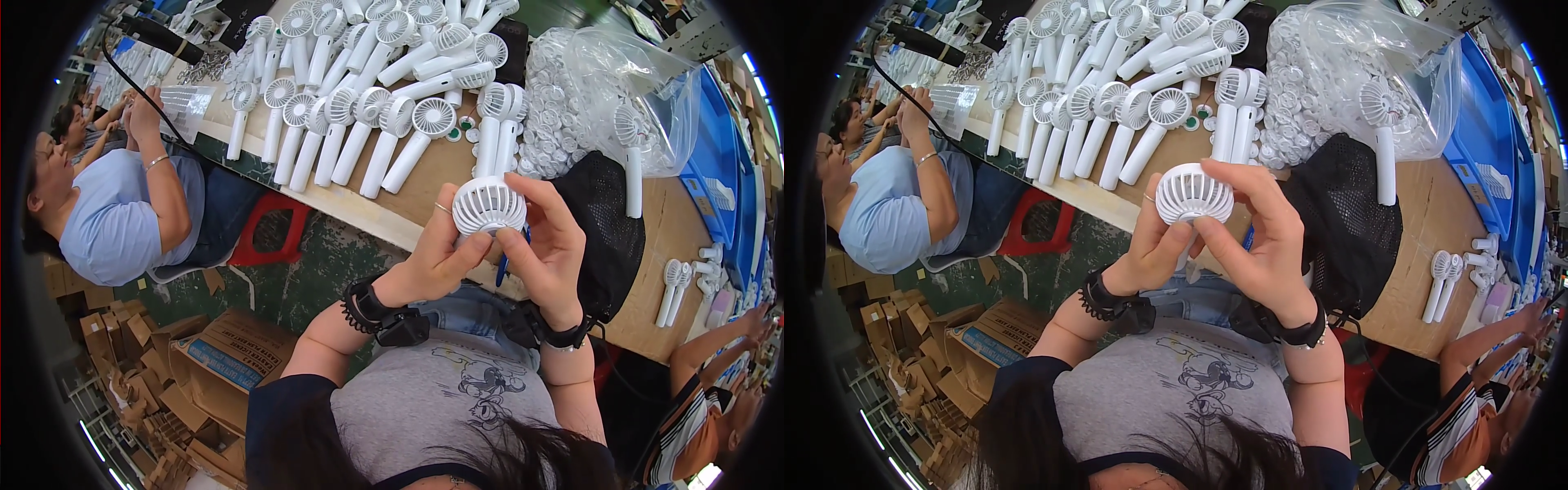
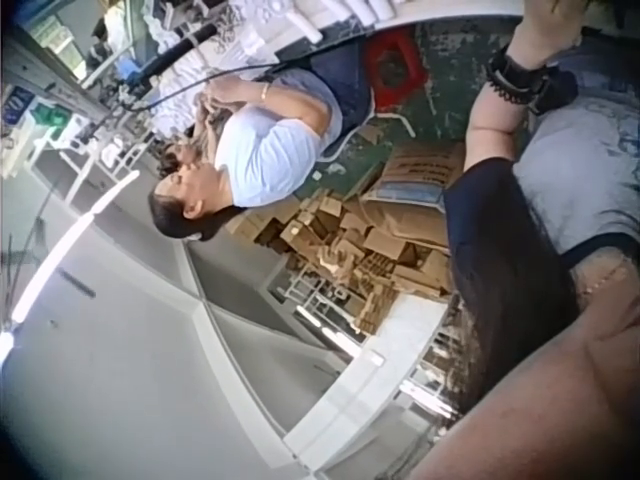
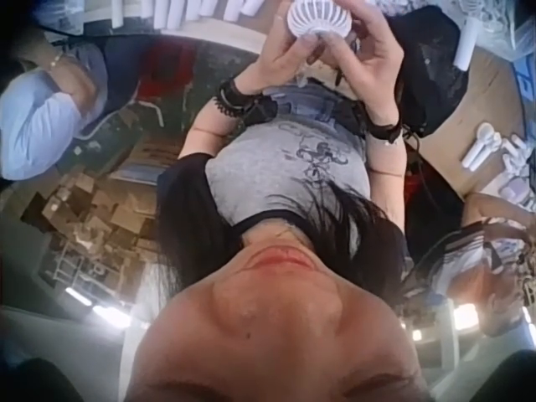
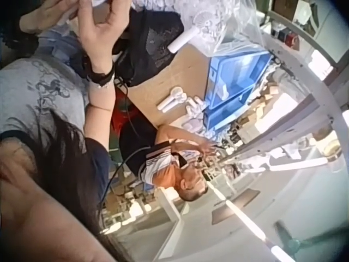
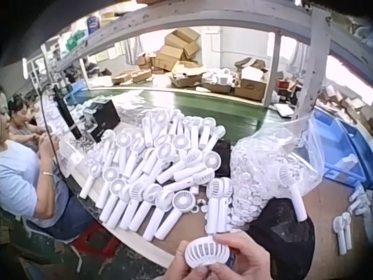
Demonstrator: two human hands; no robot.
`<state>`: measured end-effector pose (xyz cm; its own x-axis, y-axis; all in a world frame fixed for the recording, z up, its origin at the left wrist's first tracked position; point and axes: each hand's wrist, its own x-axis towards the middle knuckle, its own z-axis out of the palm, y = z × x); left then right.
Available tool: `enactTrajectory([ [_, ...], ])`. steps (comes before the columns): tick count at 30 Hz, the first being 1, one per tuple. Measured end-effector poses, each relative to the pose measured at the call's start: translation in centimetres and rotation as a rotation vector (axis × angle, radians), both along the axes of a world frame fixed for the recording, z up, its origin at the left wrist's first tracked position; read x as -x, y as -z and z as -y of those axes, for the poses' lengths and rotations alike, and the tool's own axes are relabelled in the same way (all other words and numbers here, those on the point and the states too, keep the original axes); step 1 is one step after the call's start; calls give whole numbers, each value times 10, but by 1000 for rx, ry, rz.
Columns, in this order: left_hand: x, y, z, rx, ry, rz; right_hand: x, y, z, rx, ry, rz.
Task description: The person assembles a handheld fan by inserting a small circuit board into the fan head, trimming wires with pliers, and snapping a plastic cover into place. After completing the assembly, they set the fan down and pick up another to repeat the process.
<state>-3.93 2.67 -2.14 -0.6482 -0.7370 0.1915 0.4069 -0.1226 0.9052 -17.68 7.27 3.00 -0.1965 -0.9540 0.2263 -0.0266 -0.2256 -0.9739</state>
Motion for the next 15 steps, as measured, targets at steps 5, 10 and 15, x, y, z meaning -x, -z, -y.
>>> enactTrajectory([
  [5,-2,1,-2,-2,4,51,4,8,-3,50,-75,-103],
  [10,-1,-1,-4,-121,45,-12,0,9,-5,33,-73,-37],
  [15,2,-1,2,-144,52,-1,1,12,-2,59,-61,-45],
])
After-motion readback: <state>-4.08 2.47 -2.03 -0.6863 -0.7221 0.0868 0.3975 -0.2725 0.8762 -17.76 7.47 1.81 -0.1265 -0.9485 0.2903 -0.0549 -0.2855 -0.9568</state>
